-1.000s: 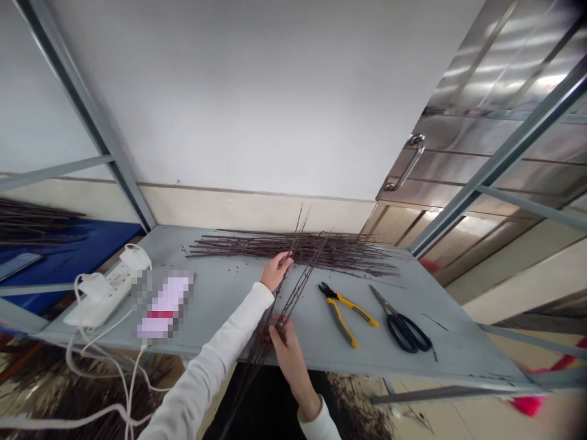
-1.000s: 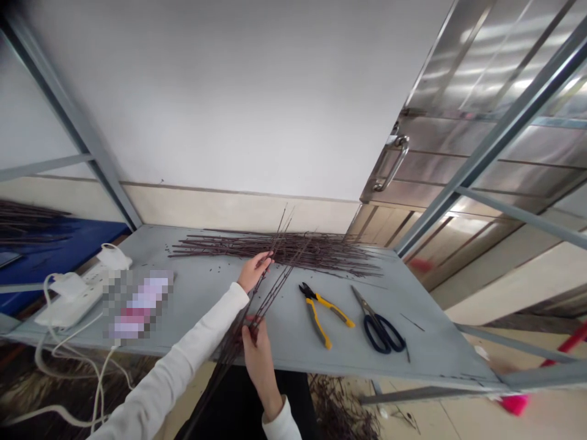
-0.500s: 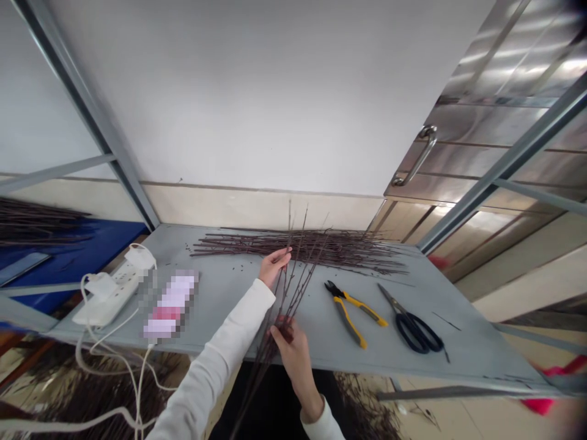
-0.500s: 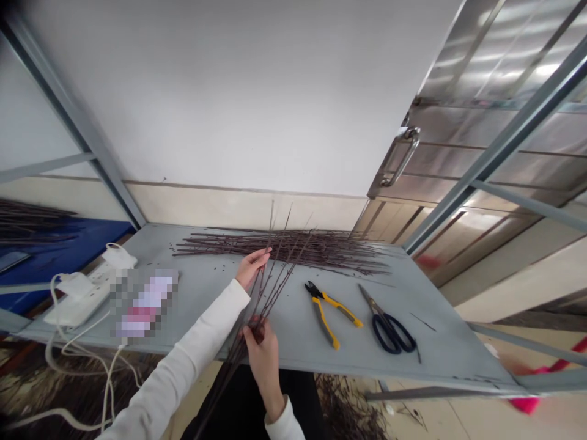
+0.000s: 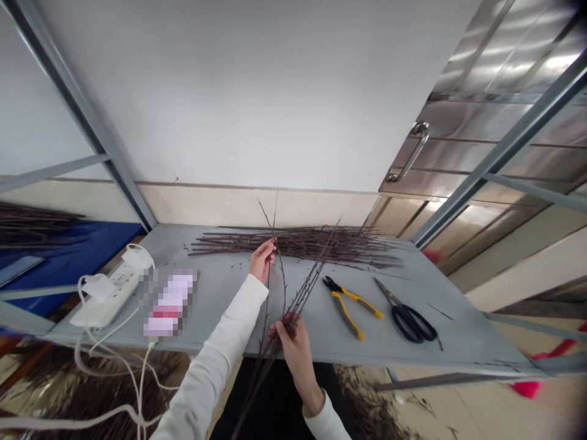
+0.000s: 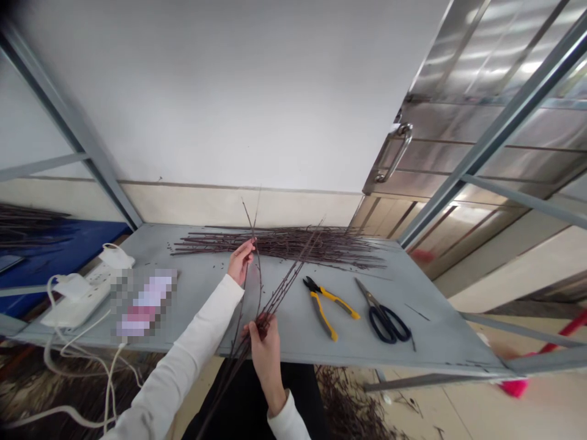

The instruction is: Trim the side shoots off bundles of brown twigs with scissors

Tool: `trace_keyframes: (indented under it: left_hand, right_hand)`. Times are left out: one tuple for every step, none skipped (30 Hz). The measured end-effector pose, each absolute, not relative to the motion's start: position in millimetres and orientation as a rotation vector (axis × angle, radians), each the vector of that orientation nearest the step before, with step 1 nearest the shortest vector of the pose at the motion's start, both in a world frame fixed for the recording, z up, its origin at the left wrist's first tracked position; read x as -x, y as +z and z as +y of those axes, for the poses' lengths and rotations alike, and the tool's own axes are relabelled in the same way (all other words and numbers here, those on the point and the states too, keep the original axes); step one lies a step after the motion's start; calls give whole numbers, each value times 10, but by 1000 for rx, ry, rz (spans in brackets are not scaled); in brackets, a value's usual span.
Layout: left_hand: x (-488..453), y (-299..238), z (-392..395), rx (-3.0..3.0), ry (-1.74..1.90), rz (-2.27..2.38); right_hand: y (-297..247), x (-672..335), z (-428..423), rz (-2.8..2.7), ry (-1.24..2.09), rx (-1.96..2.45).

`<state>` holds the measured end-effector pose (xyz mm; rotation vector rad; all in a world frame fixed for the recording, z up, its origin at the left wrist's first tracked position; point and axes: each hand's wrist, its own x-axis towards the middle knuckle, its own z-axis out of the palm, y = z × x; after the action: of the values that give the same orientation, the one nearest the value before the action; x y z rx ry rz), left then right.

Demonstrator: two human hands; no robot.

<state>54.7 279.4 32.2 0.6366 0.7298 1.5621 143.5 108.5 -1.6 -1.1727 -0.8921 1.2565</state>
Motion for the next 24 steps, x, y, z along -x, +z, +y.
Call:
trace_keyframes:
  left_hand:
    - [-519,331,2799,-617,1581,712]
    - [-491,342,2804,-601,1595,693]
    - [-467,354,2808,-590,1603,675]
    - [-447,366,2811,-583,1603,659]
    - [-433,376,2812,-581,1596,646]
    - [-427,384,2811,-581,1582,637]
    - [-427,389,2809,-585,1563,631]
    - [-433,390,2806,-591,1540,629]
    - [-444,386,2802,-600,1513,630]
    - [-459,379,2798,-611,1483,633]
    - [-475,370,2794,-623,1452,638]
    - [-492,357,2789,-638,1420,644]
    - [-509,344,2785,-652,1388,651]
    - [-525,330,2780,-667,1358,659]
    - [-540,317,2775,-682,1331,667]
    - [-554,305,2770,-696,1308,676]
    - [-568,294,2764,-709,1288,686]
    - [-582,285,2757,-721,1272,696]
    - [-595,278,2750,-734,1255,707]
    - [-609,273,2742,-747,1239,719]
    - [-623,269,2735,-762,1222,729]
    - [-636,265,2729,-778,1205,739]
    - [-650,260,2723,-795,1193,747]
    - [-664,255,2718,-813,1186,755]
  right_hand:
    - [-16,-1435,1085,-896,1255,1173]
    - [-16,-1435,1084,-899,1252,1176]
    - [-16,-1435,1084,-903,1249,1180]
    - [-17,-1434,1084,-906,1246,1186]
    - [-19,-1433,1084,-911,1245,1192]
    - [-23,-1431,1082,-918,1245,1197]
    - [-28,-1431,1078,-929,1247,1203]
    - [-31,-1434,1070,-942,1251,1209]
    - [-32,-1443,1060,-955,1257,1215]
    - [-28,-1462,1046,-967,1267,1220]
    - [-16,-1495,1029,-980,1271,1233]
    - [3,-1549,1012,-998,1258,1262]
    - [30,-1630,996,-1022,1219,1309]
    - [63,-1743,986,-1052,1151,1371]
    - [99,-1891,982,-1092,1047,1452]
    - [132,-2074,988,-1128,915,1525]
    - [159,-2289,1005,-1168,779,1592]
    - [174,-2531,1032,-1210,632,1658]
    - [174,-2791,1067,-1234,477,1743]
    - [156,-3057,1106,-1251,307,1829]
    - [120,-3319,1148,-1277,134,1920]
    - [67,-3566,1187,-1338,9,1988]
    - [0,-3789,1223,-1371,-95,2070]
    - [-77,-3982,1251,-1389,-156,2145]
